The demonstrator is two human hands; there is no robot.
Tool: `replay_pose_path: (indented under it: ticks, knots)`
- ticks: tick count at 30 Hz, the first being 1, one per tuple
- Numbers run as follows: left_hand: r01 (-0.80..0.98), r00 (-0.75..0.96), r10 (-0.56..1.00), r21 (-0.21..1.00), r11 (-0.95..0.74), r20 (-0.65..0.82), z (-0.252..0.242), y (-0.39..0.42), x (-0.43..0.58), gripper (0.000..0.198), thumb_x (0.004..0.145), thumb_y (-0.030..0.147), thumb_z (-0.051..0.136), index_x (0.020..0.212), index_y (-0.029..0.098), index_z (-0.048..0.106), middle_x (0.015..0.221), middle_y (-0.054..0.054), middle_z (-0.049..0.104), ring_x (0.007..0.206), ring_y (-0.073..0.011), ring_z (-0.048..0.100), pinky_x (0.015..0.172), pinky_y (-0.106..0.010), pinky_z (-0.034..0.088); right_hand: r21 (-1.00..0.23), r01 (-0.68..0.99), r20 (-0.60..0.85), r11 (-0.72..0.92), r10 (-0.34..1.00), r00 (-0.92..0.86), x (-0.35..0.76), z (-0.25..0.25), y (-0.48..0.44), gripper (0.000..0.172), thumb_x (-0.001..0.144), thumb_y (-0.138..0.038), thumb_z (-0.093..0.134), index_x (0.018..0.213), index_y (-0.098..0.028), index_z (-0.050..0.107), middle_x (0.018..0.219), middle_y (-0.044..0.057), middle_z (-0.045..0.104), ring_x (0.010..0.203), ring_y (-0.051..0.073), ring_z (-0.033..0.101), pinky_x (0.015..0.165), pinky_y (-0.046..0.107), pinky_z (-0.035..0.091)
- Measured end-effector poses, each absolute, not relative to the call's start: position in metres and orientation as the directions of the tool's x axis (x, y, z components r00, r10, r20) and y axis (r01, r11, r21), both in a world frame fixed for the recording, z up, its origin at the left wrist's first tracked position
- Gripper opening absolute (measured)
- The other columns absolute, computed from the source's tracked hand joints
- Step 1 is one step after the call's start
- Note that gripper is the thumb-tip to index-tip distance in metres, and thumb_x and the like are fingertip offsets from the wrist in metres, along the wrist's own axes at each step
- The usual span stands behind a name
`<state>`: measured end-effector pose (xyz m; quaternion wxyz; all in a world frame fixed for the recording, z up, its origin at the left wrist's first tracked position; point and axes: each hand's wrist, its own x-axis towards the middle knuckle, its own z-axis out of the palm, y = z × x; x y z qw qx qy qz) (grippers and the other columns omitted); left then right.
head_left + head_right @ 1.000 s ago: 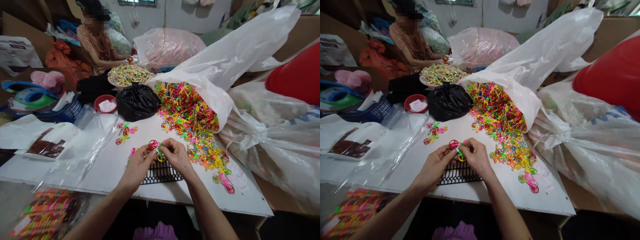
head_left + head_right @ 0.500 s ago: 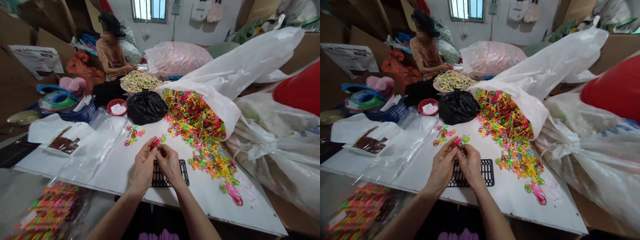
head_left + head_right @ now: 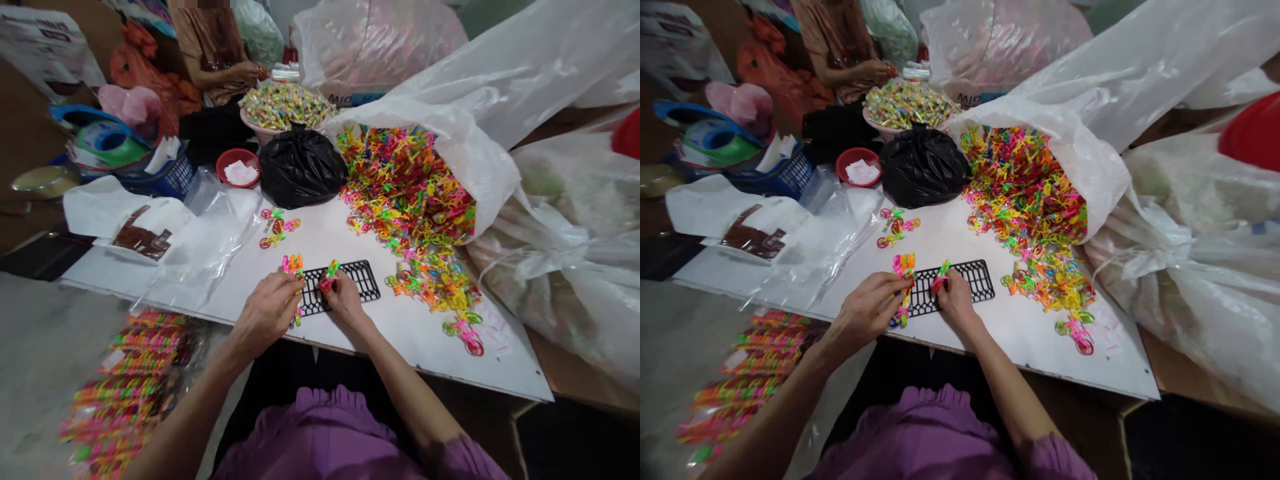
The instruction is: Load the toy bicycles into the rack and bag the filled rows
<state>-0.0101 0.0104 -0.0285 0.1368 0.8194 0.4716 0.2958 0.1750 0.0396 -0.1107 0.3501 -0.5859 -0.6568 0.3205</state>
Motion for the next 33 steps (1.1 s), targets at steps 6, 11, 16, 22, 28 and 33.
replay_pose_path:
  ticks: [6, 11, 16, 22, 28, 33]
  knots:
    - [0.756, 0.308, 0.88, 0.468, -0.457, 0.361, -0.028, -0.001, -0.005, 0.022, 0.085, 0.024, 0.047, 0.103, 0.019, 0.06, 0.096, -0.007, 0.062, 0.094, -0.0191, 0.056, 0.086, -0.033, 0.045, -0.881, 0.457, 0.068, 0.117, 0.99, -0.123, 0.168, -0.102, 0.044, 0.012, 0.075, -0.019, 0.052, 0.084, -0.018, 0.06, 0.075, 0.001, 0.06, 0.065, 0.013, 0.053, 0.06, 0.023, 0.037]
    - [0.83, 0.267, 0.895, 0.386, -0.402, 0.357, -0.032, -0.005, 0.0, 0.026, 0.084, 0.024, 0.048, 0.107, 0.019, 0.059, 0.104, -0.009, 0.061, 0.102, -0.0223, 0.053, 0.089, -0.036, 0.041, -0.913, 0.389, 0.062, 0.12, 0.986, -0.157, 0.153, -0.103, 0.021, 0.016, 0.075, -0.016, 0.051, 0.087, -0.019, 0.06, 0.082, 0.002, 0.061, 0.071, 0.014, 0.055, 0.062, 0.023, 0.039]
    - [0.815, 0.316, 0.892, 0.388, -0.43, 0.323, -0.036, 0.01, -0.006, 0.024, 0.083, 0.025, 0.051, 0.104, 0.019, 0.06, 0.101, -0.008, 0.062, 0.099, -0.0218, 0.055, 0.085, -0.035, 0.04, -0.809, 0.554, 0.092, 0.197, 0.973, -0.211, 0.137, -0.099, 0.022, 0.01, 0.078, -0.015, 0.047, 0.08, -0.019, 0.055, 0.078, 0.001, 0.054, 0.069, 0.014, 0.05, 0.063, 0.024, 0.036]
    - [0.776, 0.394, 0.866, 0.393, -0.493, 0.308, -0.047, 0.007, -0.007, 0.022, 0.082, 0.024, 0.053, 0.103, 0.02, 0.06, 0.096, -0.007, 0.065, 0.094, -0.0197, 0.057, 0.086, -0.032, 0.041, -0.725, 0.628, 0.088, 0.281, 0.943, -0.32, 0.142, -0.097, 0.015, 0.011, 0.079, -0.012, 0.042, 0.081, -0.02, 0.048, 0.082, 0.002, 0.049, 0.073, 0.015, 0.048, 0.065, 0.025, 0.037]
    - [0.808, 0.368, 0.852, 0.325, -0.491, 0.372, -0.049, 0.0, 0.002, 0.02, 0.084, 0.028, 0.052, 0.1, 0.02, 0.062, 0.095, -0.006, 0.067, 0.091, -0.0196, 0.059, 0.083, -0.031, 0.042, -0.642, 0.681, 0.066, 0.352, 0.911, -0.408, 0.145, -0.095, 0.018, 0.008, 0.081, -0.014, 0.042, 0.084, -0.019, 0.048, 0.086, 0.004, 0.049, 0.076, 0.016, 0.047, 0.066, 0.026, 0.038]
    - [0.79, 0.428, 0.673, 0.113, -0.603, 0.602, -0.061, 0.003, 0.0, 0.017, 0.086, 0.018, 0.049, 0.096, 0.017, 0.063, 0.087, -0.003, 0.069, 0.082, -0.0157, 0.061, 0.081, -0.028, 0.042, -0.551, 0.739, 0.047, 0.388, 0.898, -0.437, 0.138, -0.101, 0.016, 0.011, 0.082, -0.017, 0.043, 0.089, -0.018, 0.051, 0.088, 0.005, 0.052, 0.074, 0.016, 0.049, 0.062, 0.025, 0.038]
